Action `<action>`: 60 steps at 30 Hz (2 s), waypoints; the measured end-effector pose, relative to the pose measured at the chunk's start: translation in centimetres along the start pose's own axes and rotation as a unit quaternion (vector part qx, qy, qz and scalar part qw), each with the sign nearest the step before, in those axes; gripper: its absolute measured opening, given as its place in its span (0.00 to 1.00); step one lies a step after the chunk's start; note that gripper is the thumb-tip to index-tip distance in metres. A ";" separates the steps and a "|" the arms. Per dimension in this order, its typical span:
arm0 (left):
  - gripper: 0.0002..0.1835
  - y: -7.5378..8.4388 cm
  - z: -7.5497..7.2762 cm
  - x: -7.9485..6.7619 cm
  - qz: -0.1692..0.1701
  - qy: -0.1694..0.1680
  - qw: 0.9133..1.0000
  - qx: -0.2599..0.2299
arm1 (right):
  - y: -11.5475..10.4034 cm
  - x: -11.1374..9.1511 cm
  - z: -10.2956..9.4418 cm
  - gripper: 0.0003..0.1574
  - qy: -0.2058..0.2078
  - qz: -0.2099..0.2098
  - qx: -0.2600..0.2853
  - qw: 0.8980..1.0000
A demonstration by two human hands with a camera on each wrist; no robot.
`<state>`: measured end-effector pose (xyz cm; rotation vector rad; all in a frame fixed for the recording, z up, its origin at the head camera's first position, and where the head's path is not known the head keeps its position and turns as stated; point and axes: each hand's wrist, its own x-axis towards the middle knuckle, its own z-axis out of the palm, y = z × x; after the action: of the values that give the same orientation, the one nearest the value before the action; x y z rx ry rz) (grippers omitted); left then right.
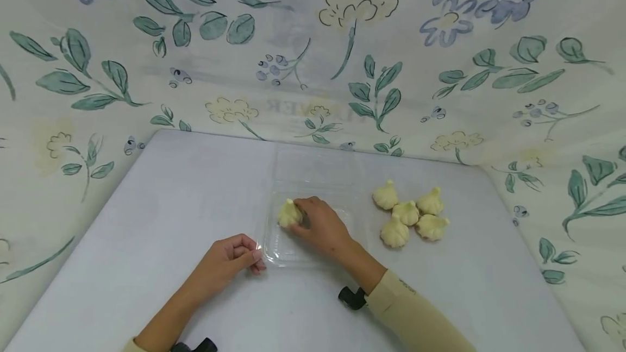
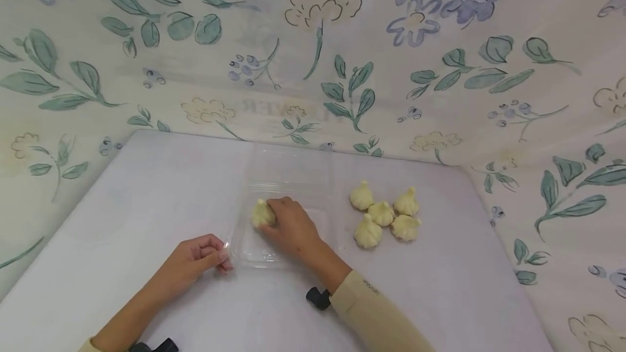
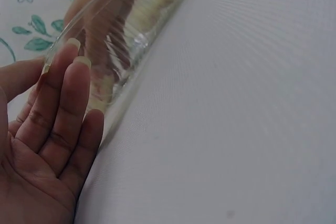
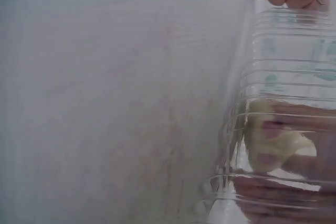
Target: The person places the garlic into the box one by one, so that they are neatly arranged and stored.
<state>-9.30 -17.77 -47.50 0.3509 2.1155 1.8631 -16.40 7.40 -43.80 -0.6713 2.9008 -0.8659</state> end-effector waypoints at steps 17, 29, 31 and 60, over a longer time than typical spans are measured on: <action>0.12 0.1 -0.1 -0.1 0.004 -0.008 1.000 -0.008 | -0.5 0.0 0.2 0.26 0.008 0.047 0.021 0.999; 0.09 0.0 -0.1 0.0 0.012 -0.010 1.000 -0.001 | -0.2 0.0 0.4 0.22 0.018 0.039 0.015 0.999; 0.09 -0.1 -0.1 0.0 0.014 -0.010 1.000 0.003 | -0.2 0.0 0.4 0.22 0.021 0.041 0.023 0.999; 0.16 -0.3 0.2 0.0 0.010 -0.007 0.999 0.034 | 1.0 -2.9 -4.6 0.27 0.051 0.004 0.054 0.997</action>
<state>-9.20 -17.58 -47.81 0.4024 2.1774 1.7976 -14.85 11.72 -40.65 -0.6255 2.9164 -1.0768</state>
